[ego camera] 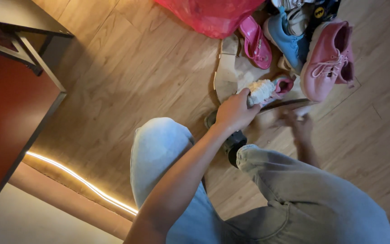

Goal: Cleaning a pair of sandals with a cloth.

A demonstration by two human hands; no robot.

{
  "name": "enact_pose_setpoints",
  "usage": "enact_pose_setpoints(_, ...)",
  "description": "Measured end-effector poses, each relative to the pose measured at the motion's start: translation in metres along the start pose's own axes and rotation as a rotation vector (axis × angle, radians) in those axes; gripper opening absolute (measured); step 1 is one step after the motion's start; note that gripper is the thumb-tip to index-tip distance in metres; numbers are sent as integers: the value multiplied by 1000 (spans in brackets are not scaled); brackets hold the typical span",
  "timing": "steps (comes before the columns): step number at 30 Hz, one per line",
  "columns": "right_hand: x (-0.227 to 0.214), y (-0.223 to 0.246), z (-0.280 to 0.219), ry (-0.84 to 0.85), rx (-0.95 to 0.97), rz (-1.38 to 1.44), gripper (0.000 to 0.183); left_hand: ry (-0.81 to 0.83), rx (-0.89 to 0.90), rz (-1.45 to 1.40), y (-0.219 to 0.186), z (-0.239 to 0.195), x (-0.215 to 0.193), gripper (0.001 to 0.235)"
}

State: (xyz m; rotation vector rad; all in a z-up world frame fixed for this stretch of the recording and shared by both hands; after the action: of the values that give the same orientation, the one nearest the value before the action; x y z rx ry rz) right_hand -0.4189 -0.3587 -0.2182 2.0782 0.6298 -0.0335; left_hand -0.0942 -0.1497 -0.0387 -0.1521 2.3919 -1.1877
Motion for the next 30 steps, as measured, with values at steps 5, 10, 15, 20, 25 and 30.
enact_pose_setpoints(5, 85, 73, -82, 275, -142, -256, 45, -92, 27, -43, 11, 1, -10, 51)
enact_pose_setpoints(10, 128, 193, -122, 347, -284, -414, 50, -355, 53, -204, 17, -8, -67, 42)
enact_pose_setpoints(15, 218, 319, -171, 600, -446, -341, 55, -511, 215, -412, 24, -29, -108, 39)
enact_pose_setpoints(20, 328, 371, -226, 803, -556, -672, 43, -294, 539, -1165, 24, -66, -149, 66)
enact_pose_setpoints(25, 404, 409, -290, 1004, -376, -653, 33, -252, 551, -1425, 64, -124, -206, 78)
enact_pose_setpoints(30, 462, 443, -326, 1097, -662, -636, 25, -171, 711, -1680, 103, -177, -225, 80)
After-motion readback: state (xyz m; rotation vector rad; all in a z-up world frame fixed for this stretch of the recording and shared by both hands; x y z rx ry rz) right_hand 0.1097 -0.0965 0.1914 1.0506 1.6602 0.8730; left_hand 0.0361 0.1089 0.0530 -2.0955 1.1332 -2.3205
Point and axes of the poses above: each hand's wrist, its own z-axis towards the middle knuckle, its own x-axis out of the palm, y = z × x, the point moved 7 cm from there along z, towards the middle knuckle, and after that the axes turned 4 degrees about x, right-handed, at the moved point
